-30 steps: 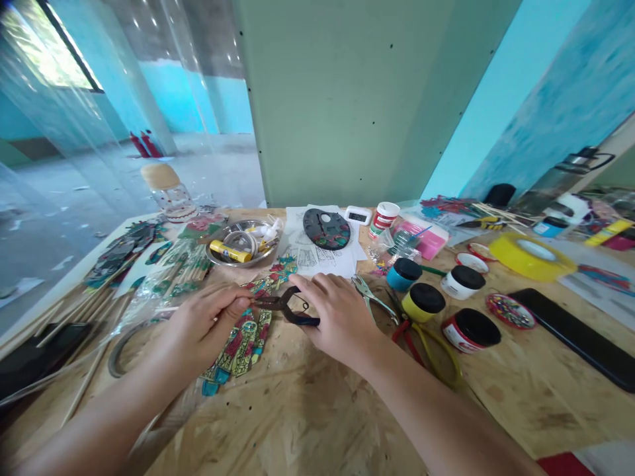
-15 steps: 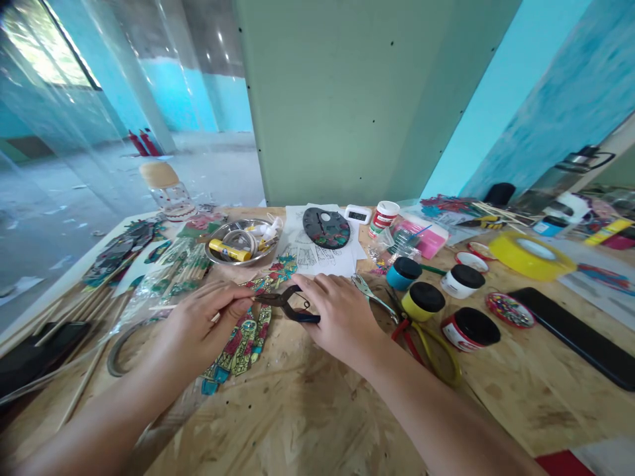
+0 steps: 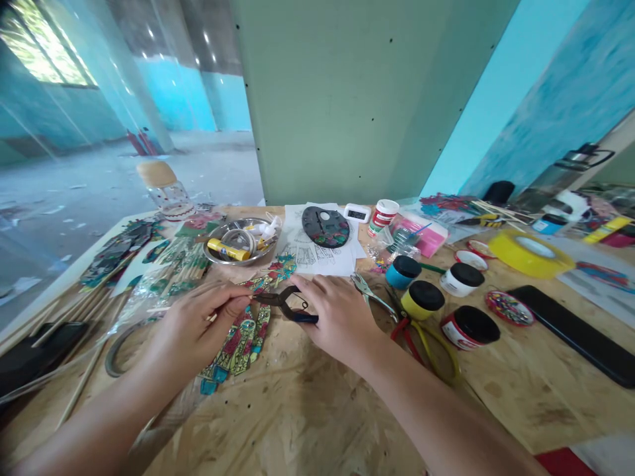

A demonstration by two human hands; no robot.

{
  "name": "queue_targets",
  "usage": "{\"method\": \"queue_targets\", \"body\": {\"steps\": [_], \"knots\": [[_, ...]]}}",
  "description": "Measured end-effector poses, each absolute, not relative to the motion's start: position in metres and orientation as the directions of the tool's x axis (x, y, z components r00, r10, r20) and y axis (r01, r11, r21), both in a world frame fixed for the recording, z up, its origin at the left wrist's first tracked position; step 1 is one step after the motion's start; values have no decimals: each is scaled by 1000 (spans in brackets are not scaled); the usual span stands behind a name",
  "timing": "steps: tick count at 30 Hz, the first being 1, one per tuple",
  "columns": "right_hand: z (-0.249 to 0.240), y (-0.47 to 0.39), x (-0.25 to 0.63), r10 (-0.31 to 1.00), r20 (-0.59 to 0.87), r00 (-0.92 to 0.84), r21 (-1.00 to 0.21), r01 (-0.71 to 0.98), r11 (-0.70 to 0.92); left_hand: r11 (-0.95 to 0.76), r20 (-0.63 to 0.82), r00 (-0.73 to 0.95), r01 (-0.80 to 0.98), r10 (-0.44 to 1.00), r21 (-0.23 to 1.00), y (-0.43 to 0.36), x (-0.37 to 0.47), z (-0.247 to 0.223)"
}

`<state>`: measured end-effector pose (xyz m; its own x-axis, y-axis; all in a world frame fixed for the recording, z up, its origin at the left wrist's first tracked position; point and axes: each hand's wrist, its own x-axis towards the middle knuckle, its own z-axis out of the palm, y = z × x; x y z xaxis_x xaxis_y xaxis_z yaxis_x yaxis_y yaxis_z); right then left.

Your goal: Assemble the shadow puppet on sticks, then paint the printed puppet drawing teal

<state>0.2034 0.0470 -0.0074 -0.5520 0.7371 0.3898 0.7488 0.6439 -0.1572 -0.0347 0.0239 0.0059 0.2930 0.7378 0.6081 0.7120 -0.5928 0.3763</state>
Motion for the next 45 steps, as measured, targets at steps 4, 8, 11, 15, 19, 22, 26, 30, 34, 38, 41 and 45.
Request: {"method": "queue_targets", "body": {"steps": [4, 8, 11, 15, 19, 22, 26, 30, 34, 38, 41, 45], "knots": [[-8, 47, 204, 735, 396, -550, -162, 746, 646, -587, 598, 289, 709, 748, 392, 24, -34, 7], [-9, 47, 205, 722, 413, -555, -148, 741, 655, -588, 598, 288, 706, 748, 396, 25, -35, 6], [-8, 47, 205, 720, 414, -557, -147, 739, 657, -585, 598, 283, 707, 750, 399, 25, -35, 5], [-7, 47, 204, 738, 391, -551, -140, 756, 639, -574, 584, 273, 700, 765, 425, 24, -35, 4], [-7, 48, 204, 738, 386, -553, -134, 758, 638, -576, 583, 271, 692, 766, 434, 25, -34, 4], [-7, 48, 204, 732, 390, -559, -146, 748, 648, -582, 593, 279, 701, 755, 412, 26, -34, 4], [-8, 45, 202, 735, 400, -548, -187, 736, 651, -618, 665, 301, 724, 684, 307, 26, -35, 4], [-4, 32, 192, 820, 286, -496, -371, 732, 572, -648, 749, 409, 760, 522, 37, 23, -38, 6], [6, 20, 187, 851, -76, -519, -623, 692, 366, -577, 715, 532, 787, 454, -219, 20, -40, 8], [1, 23, 188, 855, 5, -519, -640, 655, 402, -554, 723, 454, 824, 520, -119, 21, -39, 8], [-10, 34, 190, 812, 322, -486, -447, 679, 583, -540, 686, 341, 837, 643, 91, 24, -38, 8], [-17, 45, 194, 743, 445, -500, -231, 738, 635, -538, 638, 292, 811, 713, 230, 23, -36, 8]]}}
